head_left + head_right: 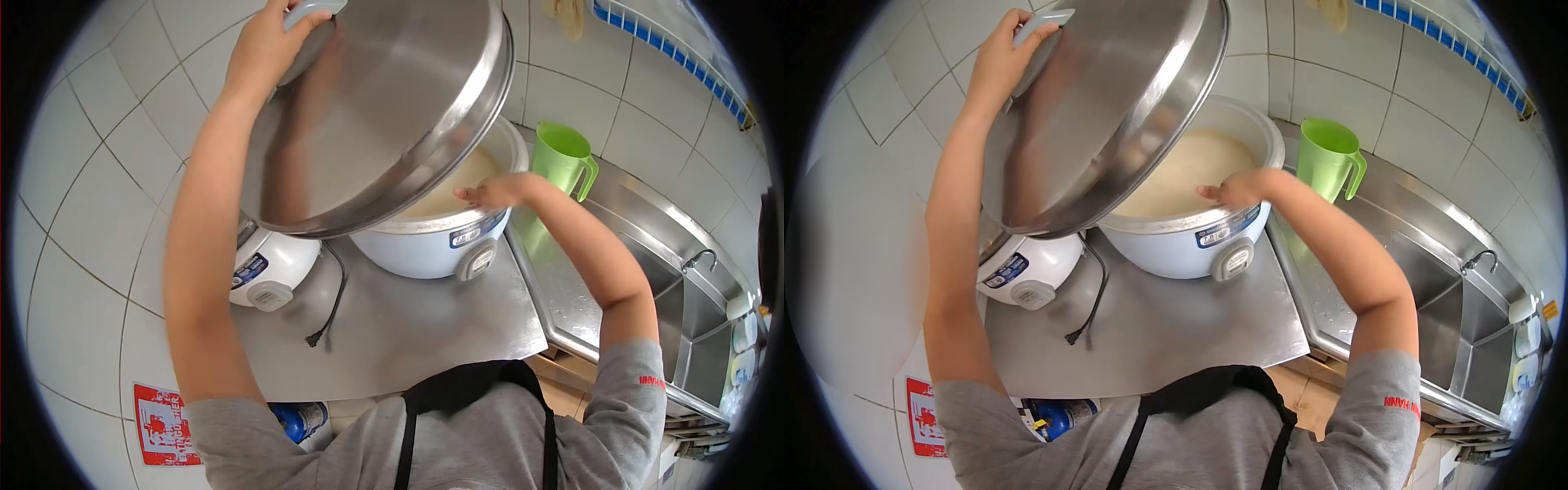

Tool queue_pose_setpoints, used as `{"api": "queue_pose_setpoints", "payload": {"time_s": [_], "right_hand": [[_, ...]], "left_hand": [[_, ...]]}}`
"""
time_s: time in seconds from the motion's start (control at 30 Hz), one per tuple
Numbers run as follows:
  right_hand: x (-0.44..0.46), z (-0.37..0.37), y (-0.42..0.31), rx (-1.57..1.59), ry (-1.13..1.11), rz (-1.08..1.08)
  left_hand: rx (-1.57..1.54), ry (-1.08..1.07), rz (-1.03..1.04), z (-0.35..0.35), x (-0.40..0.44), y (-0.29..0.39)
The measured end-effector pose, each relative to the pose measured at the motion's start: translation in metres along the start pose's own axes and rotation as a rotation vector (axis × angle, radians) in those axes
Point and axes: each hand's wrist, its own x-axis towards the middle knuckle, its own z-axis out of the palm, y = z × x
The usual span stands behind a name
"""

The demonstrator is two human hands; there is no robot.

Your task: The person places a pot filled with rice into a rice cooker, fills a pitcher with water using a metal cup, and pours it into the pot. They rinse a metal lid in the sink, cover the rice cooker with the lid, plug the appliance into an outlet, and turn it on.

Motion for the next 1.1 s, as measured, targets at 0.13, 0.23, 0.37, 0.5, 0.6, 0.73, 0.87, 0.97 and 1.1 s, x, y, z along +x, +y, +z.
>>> {"api": "queue_pose_setpoints", "payload": {"time_s": [0.13, 0.23, 0.37, 0.5, 0.6, 0.73, 0.87, 0.97, 1.1], "right_hand": [[0.061, -0.008, 0.004, -0.461, -0.222, 0.024], [0.133, 0.006, 0.014, -0.194, -0.515, 0.003], [0.160, -0.001, -0.017, -0.380, -0.336, -0.091], [0.185, -0.044, -0.017, -0.181, -0.143, 0.119], [0.173, -0.047, 0.005, -0.071, 0.213, -0.045], [0.111, -0.032, -0.001, -0.204, 0.898, -0.139], [-0.007, -0.025, -0.001, 0.655, 1.070, -0.405], [-0.099, -0.003, 0.019, 1.190, 1.003, -0.669], [-0.208, 0.029, 0.083, 1.355, 1.071, -0.833]], "left_hand": [[0.018, 0.058, 0.021, -0.032, -0.018, -0.006], [0.079, 0.126, -0.006, -0.065, -0.033, -0.025], [0.086, 0.159, -0.100, -0.111, -0.066, -0.046], [0.128, 0.234, -0.058, -0.136, -0.089, -0.063], [0.178, 0.200, -0.040, -0.141, -0.090, -0.072], [0.284, 0.263, 0.055, -0.114, -0.081, -0.085], [0.113, 0.334, -0.078, -0.069, -0.078, -0.026], [-0.155, 0.370, -0.059, -0.040, -0.082, 0.058], [-0.433, 0.504, 0.077, 0.011, -0.103, 0.192]]}}
